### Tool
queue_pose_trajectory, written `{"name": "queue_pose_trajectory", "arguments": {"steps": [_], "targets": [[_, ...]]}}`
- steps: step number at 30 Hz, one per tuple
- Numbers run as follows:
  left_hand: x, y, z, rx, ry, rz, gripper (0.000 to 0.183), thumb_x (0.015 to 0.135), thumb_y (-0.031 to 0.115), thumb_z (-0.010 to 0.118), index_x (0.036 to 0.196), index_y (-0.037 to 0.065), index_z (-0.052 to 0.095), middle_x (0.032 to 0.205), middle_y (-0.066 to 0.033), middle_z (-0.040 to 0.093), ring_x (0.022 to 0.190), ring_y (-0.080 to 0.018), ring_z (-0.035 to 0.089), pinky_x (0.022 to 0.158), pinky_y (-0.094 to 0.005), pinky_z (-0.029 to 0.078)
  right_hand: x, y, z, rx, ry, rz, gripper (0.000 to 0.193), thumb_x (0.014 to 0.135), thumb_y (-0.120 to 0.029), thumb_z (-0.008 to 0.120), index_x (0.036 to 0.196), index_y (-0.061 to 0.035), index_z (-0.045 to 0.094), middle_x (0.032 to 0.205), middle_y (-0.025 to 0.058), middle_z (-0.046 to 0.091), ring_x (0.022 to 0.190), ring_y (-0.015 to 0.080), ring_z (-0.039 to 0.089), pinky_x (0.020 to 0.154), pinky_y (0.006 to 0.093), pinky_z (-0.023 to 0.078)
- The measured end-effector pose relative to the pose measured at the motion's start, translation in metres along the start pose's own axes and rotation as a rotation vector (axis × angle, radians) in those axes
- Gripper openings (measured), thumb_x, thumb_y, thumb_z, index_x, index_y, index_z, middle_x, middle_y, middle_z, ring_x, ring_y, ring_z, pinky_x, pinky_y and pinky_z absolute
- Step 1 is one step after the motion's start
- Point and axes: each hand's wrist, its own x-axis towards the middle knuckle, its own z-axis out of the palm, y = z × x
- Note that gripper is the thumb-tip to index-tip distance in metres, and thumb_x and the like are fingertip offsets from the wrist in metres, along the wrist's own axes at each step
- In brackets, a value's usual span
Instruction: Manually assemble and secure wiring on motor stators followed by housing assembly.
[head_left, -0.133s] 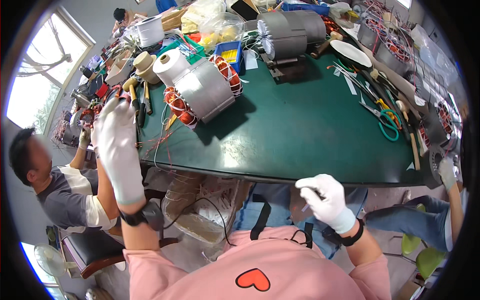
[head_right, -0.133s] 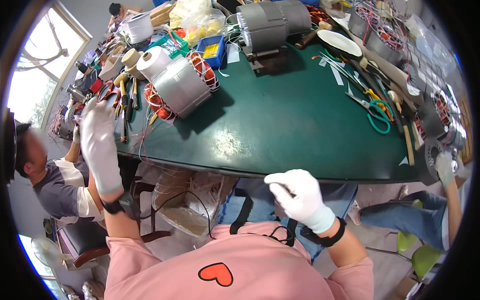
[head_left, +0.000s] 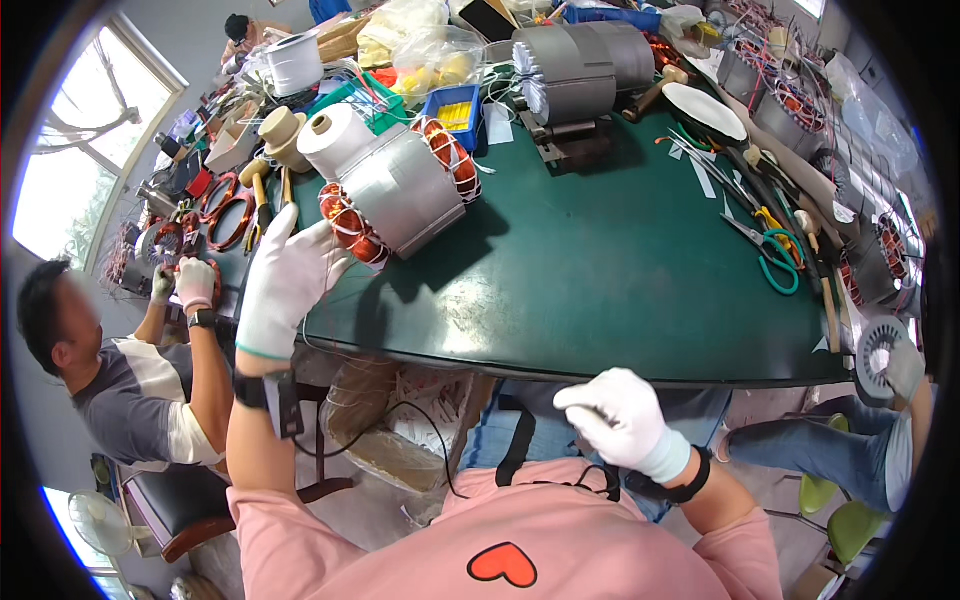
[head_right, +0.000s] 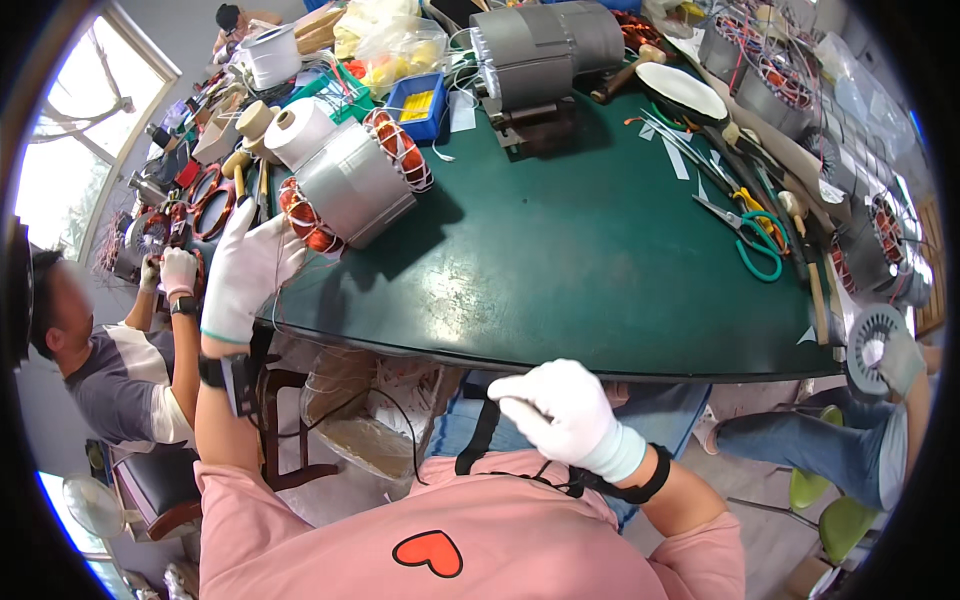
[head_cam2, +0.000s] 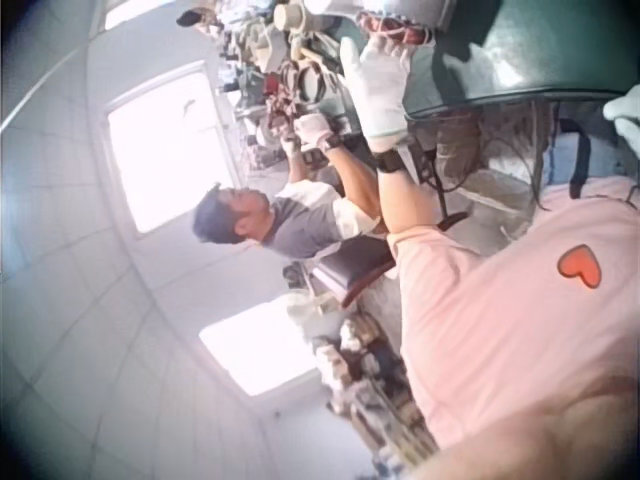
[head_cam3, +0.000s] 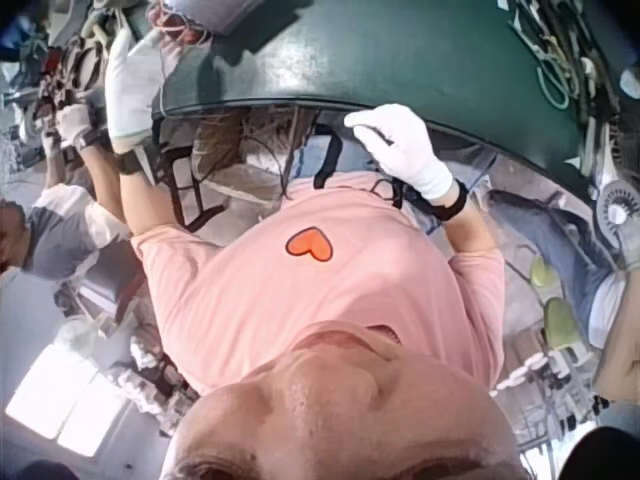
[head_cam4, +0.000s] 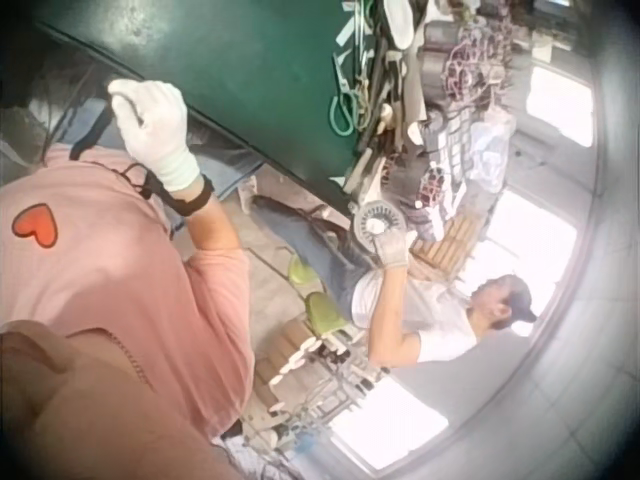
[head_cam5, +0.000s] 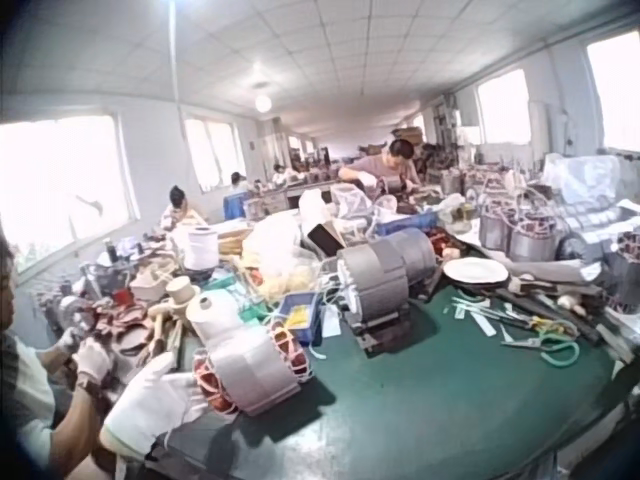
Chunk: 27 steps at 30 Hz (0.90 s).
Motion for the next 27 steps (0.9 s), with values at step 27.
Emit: {"name": "queue_pose_trajectory", "arguments": {"steps": [27], "targets": [[-0.029, -0.220, 0.157, 0.890, 0.160, 0.632, 0.019, 0.093, 0.015, 0.065, 0.102, -0.001, 0.067, 0.100, -0.0218, 0.066, 0.092, -0.0406, 0.063, 0.080, -0.0483, 0.050, -0.047, -0.004, -0.056, 0.043, 0.077, 0.426, 0.019, 0.095, 0.002, 0.062, 0.111, 0.0015, 0.072, 0.094, 0.0060, 0.072, 0.079, 0.0117, 0.065, 0.074, 0.0259, 0.053]]}}
